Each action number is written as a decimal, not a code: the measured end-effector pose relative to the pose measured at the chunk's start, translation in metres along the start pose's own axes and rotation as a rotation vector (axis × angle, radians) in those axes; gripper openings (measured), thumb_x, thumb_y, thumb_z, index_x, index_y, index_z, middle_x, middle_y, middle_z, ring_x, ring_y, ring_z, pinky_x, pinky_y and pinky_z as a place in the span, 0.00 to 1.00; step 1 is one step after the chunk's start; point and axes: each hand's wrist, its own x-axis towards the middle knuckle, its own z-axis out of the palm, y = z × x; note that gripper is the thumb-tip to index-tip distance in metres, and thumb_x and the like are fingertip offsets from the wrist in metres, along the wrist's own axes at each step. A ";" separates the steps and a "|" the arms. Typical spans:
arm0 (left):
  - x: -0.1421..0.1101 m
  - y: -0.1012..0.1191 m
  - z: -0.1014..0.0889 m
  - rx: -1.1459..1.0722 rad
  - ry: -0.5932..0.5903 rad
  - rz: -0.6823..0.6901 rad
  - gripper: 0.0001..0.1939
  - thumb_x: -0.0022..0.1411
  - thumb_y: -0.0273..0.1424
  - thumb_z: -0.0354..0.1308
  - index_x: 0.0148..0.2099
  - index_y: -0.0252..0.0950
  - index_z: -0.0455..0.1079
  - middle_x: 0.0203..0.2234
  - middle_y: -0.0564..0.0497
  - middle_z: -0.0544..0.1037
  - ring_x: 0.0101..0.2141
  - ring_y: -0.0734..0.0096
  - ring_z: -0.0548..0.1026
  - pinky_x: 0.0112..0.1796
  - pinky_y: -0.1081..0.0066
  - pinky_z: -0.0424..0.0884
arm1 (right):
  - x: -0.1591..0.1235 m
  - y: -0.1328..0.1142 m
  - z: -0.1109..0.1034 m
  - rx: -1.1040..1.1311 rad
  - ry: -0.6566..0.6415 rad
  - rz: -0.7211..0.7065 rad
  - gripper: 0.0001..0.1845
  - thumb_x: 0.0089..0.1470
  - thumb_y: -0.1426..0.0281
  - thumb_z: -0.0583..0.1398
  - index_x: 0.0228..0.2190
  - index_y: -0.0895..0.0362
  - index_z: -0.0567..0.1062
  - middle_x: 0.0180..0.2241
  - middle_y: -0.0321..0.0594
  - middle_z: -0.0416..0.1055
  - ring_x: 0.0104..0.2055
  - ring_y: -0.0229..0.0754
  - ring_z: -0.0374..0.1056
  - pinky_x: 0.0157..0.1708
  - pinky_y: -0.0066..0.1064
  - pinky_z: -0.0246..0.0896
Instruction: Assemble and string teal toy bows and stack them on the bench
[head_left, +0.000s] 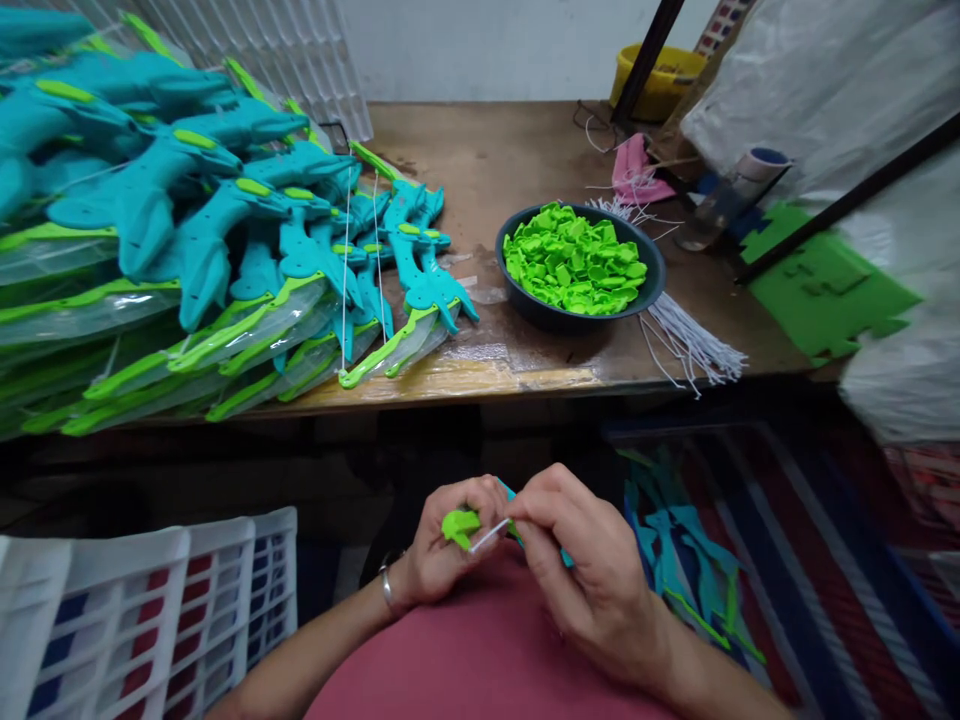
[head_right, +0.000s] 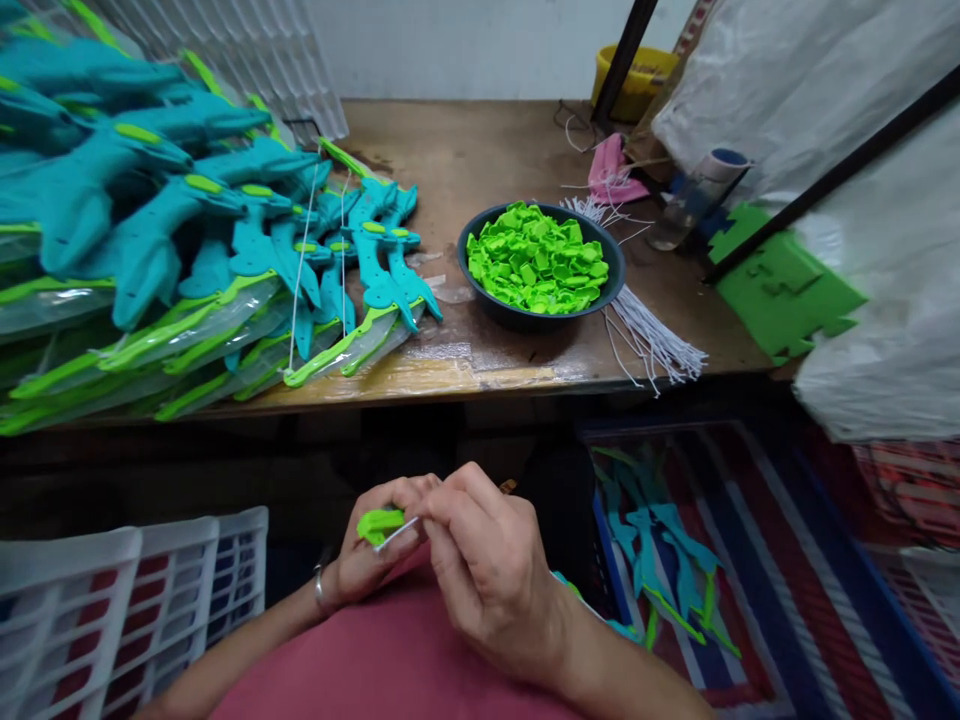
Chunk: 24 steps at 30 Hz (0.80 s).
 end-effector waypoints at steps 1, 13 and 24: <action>0.000 0.002 -0.001 0.024 -0.027 0.011 0.12 0.67 0.33 0.61 0.32 0.37 0.63 0.25 0.52 0.68 0.29 0.69 0.65 0.37 0.64 0.65 | -0.001 0.000 0.000 -0.016 -0.007 -0.015 0.10 0.64 0.82 0.54 0.41 0.59 0.74 0.33 0.38 0.66 0.34 0.36 0.65 0.32 0.27 0.63; -0.001 0.000 -0.007 0.047 -0.076 0.081 0.13 0.65 0.36 0.61 0.30 0.38 0.64 0.23 0.51 0.69 0.28 0.67 0.67 0.35 0.62 0.67 | -0.005 -0.004 0.004 -0.068 -0.017 -0.077 0.12 0.62 0.83 0.55 0.42 0.59 0.74 0.32 0.38 0.69 0.33 0.37 0.67 0.30 0.28 0.63; 0.000 0.015 -0.003 0.210 -0.105 -0.031 0.16 0.67 0.44 0.56 0.30 0.40 0.64 0.23 0.47 0.71 0.28 0.61 0.70 0.36 0.57 0.70 | -0.009 -0.004 0.010 -0.150 -0.063 -0.054 0.12 0.65 0.80 0.54 0.42 0.58 0.75 0.31 0.39 0.70 0.32 0.39 0.67 0.28 0.30 0.62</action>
